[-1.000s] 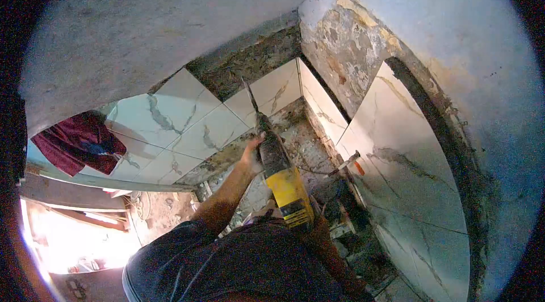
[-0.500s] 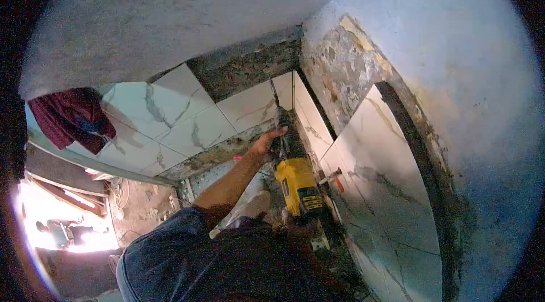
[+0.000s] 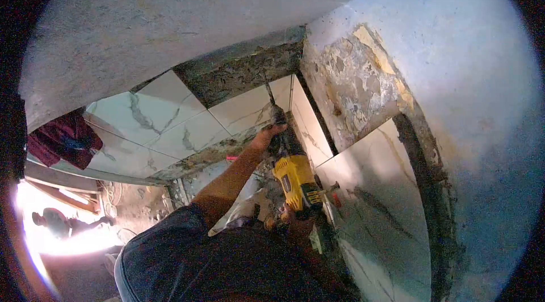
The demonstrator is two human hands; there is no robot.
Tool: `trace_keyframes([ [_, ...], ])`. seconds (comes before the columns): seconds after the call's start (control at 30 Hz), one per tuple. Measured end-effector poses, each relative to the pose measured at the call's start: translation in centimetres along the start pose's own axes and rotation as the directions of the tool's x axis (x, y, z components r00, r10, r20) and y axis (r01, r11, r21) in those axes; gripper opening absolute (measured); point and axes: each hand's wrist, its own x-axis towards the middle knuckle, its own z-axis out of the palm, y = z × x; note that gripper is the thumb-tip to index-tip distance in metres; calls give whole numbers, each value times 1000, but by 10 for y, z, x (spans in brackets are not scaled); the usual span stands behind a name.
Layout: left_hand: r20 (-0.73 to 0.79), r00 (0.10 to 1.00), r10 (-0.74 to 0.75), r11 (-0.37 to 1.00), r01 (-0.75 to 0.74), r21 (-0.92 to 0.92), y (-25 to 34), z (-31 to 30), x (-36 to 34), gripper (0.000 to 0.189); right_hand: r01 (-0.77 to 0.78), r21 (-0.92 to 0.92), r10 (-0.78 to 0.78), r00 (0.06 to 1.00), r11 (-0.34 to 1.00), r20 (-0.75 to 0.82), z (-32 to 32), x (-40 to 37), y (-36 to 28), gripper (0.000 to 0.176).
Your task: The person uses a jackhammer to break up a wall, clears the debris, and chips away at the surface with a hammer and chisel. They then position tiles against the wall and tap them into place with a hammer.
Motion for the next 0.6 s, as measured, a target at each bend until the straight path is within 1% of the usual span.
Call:
trace_keyframes([
  [0.03,-51,998,21,997,-17,80,0,4,-3,27,0,-9,0,1000,1000,6,-69,11,39,69],
  [0.07,-99,994,47,987,-31,159,2,8,-5,26,-287,405,236,956,868,172,-104,29,77,53],
  [0.1,-98,993,58,988,-43,151,6,16,-7,26,-544,672,355,839,503,413,-88,64,110,38],
  [0.13,-97,994,55,992,-44,119,8,23,-13,26,-548,664,358,836,509,416,-80,58,97,38],
  [0.17,-94,994,54,995,-46,87,10,29,-16,25,-258,410,217,966,875,143,-55,41,72,37],
  [0.2,-97,993,62,995,-54,84,12,32,-17,25,58,3,-58,997,998,-43,-40,35,56,37],
  [0.23,-126,990,62,996,-54,69,12,35,-19,24,-228,379,185,972,897,146,-52,52,74,36],
  [0.27,-154,986,60,997,-51,56,11,36,-21,24,-232,377,188,971,897,151,-67,60,93,36],
  [0.3,-156,986,63,997,-55,58,7,30,-17,24,-217,196,209,976,956,60,-49,48,60,37],
  [0.33,-119,992,37,999,-38,-9,0,21,-8,24,-209,7,209,977,978,-37,-31,34,25,38],
  [0.37,-79,997,14,997,-20,-77,-3,17,-3,23,-205,7,205,978,979,-35,-20,22,0,38],
  [0.4,-79,997,19,997,-25,-77,-2,18,-3,23,-15,-27,17,999,1000,44,-11,11,-21,36],
  [0.43,-68,998,17,997,-21,-70,0,18,-3,24,177,-45,-170,977,983,129,-6,8,-30,35],
  [0.47,-59,998,12,998,-16,-66,0,18,-4,25,175,-49,-167,977,983,133,-15,20,-17,35],
  [0.5,-65,998,13,997,-17,-73,2,17,-2,25,-42,42,33,981,998,189,-31,39,7,32],
  [0.53,-83,995,55,998,-56,-11,8,16,2,26,-261,118,223,939,958,260,-31,46,6,29],
  [0.57,-101,990,96,995,-91,51,9,15,3,27,-265,110,229,937,958,262,-32,45,7,29],
  [0.6,-106,989,102,994,-98,47,1,4,13,27,-111,49,96,964,993,248,-14,35,-19,26],
])
